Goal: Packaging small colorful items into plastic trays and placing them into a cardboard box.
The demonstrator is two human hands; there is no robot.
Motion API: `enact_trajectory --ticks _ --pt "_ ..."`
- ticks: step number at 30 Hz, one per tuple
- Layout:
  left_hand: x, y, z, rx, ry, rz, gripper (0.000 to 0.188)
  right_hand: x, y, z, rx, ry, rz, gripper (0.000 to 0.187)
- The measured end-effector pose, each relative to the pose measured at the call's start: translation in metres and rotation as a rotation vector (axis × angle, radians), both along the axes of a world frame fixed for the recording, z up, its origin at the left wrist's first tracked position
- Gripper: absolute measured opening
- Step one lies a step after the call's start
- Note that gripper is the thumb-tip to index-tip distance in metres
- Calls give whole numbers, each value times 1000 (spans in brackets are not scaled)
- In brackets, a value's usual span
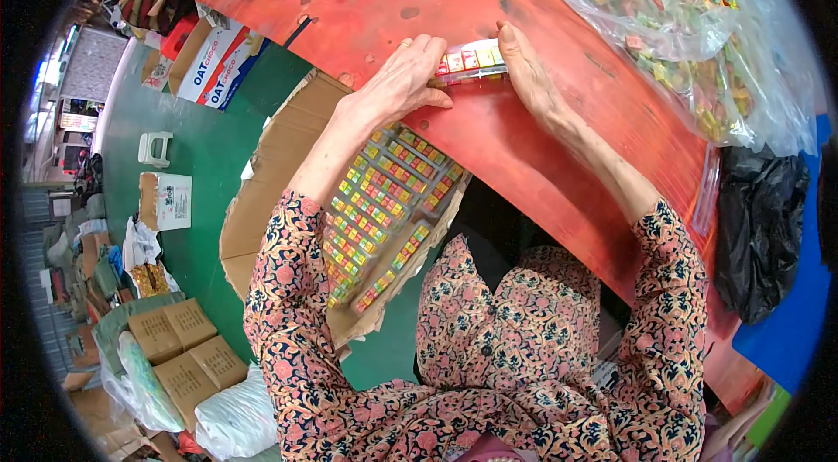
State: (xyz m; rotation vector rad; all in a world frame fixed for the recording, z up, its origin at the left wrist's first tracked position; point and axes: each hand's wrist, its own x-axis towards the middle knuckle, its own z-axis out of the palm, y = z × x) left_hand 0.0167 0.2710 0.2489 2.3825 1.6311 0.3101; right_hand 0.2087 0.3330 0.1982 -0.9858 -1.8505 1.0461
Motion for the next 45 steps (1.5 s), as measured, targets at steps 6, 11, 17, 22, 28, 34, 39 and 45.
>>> enact_trajectory --ticks 6,11,17,22,28,34,39,45 --pt "-2 5 -1 -30 24 -29 57 5 2 2 -326 105 94 76" --pt "-7 2 2 -37 15 -16 49 -2 2 0 -371 181 134 72" --pt "-8 0 9 -101 73 19 40 6 -3 -14 -199 379 -70 53" --pt "-5 -8 14 -94 129 75 38 6 -2 -19 -126 272 -33 42" --pt "-13 -30 9 -59 62 211 37 5 -4 -18 -127 286 -40 38" --pt "-35 -95 22 -36 -71 452 35 5 -6 -18 -136 317 -20 37" --pt "-62 -155 -3 -78 -89 798 38 11 -3 -20 -68 268 -39 35" --pt "-119 -194 -89 -101 -101 1117 37 5 -7 -15 -94 250 0 34"
